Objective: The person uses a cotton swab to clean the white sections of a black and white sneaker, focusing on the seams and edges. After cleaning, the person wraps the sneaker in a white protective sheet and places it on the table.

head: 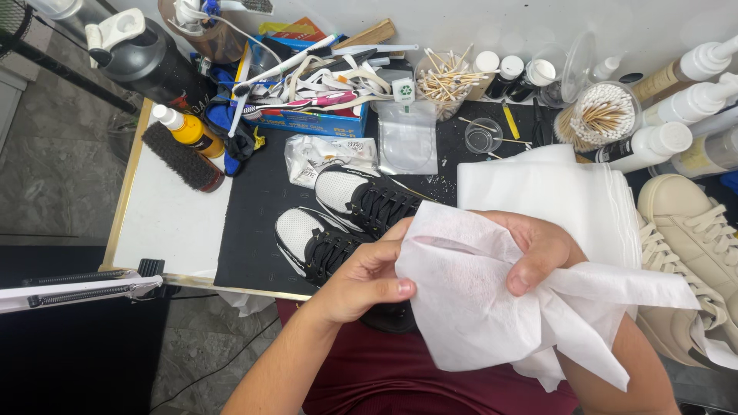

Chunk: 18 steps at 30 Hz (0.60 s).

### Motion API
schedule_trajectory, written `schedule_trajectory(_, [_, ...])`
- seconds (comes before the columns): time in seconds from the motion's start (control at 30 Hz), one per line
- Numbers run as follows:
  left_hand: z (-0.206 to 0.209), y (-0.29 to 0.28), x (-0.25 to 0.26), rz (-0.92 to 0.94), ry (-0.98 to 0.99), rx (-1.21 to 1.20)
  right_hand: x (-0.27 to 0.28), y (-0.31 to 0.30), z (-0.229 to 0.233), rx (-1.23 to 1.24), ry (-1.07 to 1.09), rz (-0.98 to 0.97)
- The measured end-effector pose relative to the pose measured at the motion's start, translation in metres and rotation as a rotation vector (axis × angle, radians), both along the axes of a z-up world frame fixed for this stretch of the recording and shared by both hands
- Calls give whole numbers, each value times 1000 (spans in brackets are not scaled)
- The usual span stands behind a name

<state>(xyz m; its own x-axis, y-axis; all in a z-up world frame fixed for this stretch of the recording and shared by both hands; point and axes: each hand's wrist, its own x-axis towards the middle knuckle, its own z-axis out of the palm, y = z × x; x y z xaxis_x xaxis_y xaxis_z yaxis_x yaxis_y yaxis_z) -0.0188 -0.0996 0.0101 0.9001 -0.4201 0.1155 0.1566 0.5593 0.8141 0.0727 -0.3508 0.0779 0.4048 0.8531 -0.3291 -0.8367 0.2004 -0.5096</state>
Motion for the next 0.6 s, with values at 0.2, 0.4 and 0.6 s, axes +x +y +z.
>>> schedule_trajectory(0.2, [27,-20,-11,563,-94,270,10,37,8,-72,-1,-214])
schedule_trajectory(0.4, [59,-25,-19,907,-638,934,16,76,-13,-109,-78,-219])
schedule_trajectory(0.6, [17,17,-24,1045,-396,824,6,102,-20,-274,-464,-233])
